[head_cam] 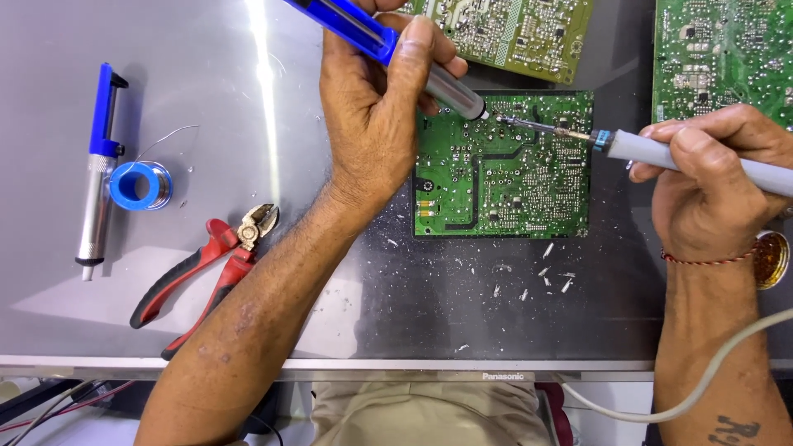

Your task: Using a soldering iron and a desoldering pump to remove solder from components on a printed circuit board.

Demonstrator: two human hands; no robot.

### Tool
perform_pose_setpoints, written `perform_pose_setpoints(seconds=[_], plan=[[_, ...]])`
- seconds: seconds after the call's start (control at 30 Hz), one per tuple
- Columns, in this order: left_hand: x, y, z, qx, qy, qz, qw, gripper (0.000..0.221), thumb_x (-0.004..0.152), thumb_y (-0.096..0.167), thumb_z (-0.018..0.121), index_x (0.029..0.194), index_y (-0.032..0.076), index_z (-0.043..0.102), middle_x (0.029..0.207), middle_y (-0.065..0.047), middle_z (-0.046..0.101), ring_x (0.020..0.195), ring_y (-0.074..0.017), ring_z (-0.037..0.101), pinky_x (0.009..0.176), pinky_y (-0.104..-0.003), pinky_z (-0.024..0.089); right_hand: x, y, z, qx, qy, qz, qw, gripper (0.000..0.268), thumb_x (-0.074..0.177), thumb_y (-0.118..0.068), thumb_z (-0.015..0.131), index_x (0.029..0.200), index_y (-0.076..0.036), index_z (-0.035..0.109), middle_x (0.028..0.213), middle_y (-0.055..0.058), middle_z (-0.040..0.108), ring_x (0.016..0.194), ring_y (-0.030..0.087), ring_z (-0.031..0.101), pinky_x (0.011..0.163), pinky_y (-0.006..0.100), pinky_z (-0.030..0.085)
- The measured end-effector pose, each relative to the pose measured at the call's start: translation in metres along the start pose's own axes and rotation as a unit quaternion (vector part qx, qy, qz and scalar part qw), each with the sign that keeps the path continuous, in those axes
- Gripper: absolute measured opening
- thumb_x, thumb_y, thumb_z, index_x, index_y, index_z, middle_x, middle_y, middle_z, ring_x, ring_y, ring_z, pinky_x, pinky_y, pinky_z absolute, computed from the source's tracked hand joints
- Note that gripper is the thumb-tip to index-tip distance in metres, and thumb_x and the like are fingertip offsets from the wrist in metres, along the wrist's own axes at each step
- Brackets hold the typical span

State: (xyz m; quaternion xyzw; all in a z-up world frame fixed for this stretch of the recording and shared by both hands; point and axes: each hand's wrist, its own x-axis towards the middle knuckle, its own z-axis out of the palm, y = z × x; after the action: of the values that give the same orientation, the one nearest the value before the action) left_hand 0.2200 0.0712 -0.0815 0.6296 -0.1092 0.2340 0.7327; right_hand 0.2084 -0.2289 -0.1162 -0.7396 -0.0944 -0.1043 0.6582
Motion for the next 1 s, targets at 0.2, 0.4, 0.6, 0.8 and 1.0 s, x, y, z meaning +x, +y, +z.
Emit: perform_pose_setpoints(seconds=[0.2,0.4,0.6,0.8,1.0], plan=[[0.004,0.003,0.001,0.004,-0.003,0.023,1.0,0.014,0.106,0.025,0.046,0.114,0.014,0.042,0.086,-0.008,0.067,0.071,-0.019,0.072,0.051,-0.025,0.054,0.0,0.001,0.0,0.006,0.019,0.007,1.0,0.012,0.098,-0.01,0.056,0.093,0.001,0.057,0.097,0.02,0.064,0.07,0.029,0.066,0.078,0.036,0.061],[0.012,0.023,0.002,-0.002,-0.058,0.007,0.998,0.02,0.106,0.032,0.042,0.111,0.016,0.03,0.083,-0.012,0.061,0.056,-0.0246,0.07,0.048,-0.026,0.044,0.001,0.001,-0.002,0.009,-0.005,-0.014,1.0,0.015,0.101,-0.012,0.06,0.096,0.002,0.056,0.1,0.021,0.064,0.072,0.03,0.066,0.079,0.037,0.062],[0.021,0.013,0.0,-0.006,-0.112,0.002,0.994,0.016,0.105,0.025,0.047,0.112,0.013,0.038,0.099,-0.007,0.055,0.083,-0.0192,0.074,0.059,-0.031,0.07,0.001,0.001,0.0,0.004,-0.006,-0.028,1.0,0.011,0.1,-0.006,0.057,0.097,0.005,0.057,0.098,0.022,0.064,0.07,0.03,0.065,0.075,0.038,0.062],[0.034,0.02,0.003,0.039,-0.133,0.021,0.99,0.027,0.102,0.035,0.043,0.101,0.009,0.053,0.088,-0.007,0.07,0.083,-0.0198,0.077,0.065,-0.028,0.065,-0.001,0.001,0.0,-0.013,0.005,-0.022,1.0,0.015,0.099,-0.01,0.057,0.097,0.005,0.057,0.099,0.022,0.064,0.069,0.031,0.064,0.073,0.039,0.061],[0.04,0.013,0.0,0.019,-0.07,0.012,0.997,0.033,0.098,0.02,0.05,0.069,0.009,0.043,0.067,0.007,0.037,0.066,-0.0048,0.038,0.066,-0.025,0.049,0.0,0.002,-0.001,0.01,0.01,-0.001,1.0,0.013,0.097,-0.012,0.059,0.095,0.001,0.057,0.098,0.019,0.064,0.068,0.028,0.064,0.071,0.035,0.061]])
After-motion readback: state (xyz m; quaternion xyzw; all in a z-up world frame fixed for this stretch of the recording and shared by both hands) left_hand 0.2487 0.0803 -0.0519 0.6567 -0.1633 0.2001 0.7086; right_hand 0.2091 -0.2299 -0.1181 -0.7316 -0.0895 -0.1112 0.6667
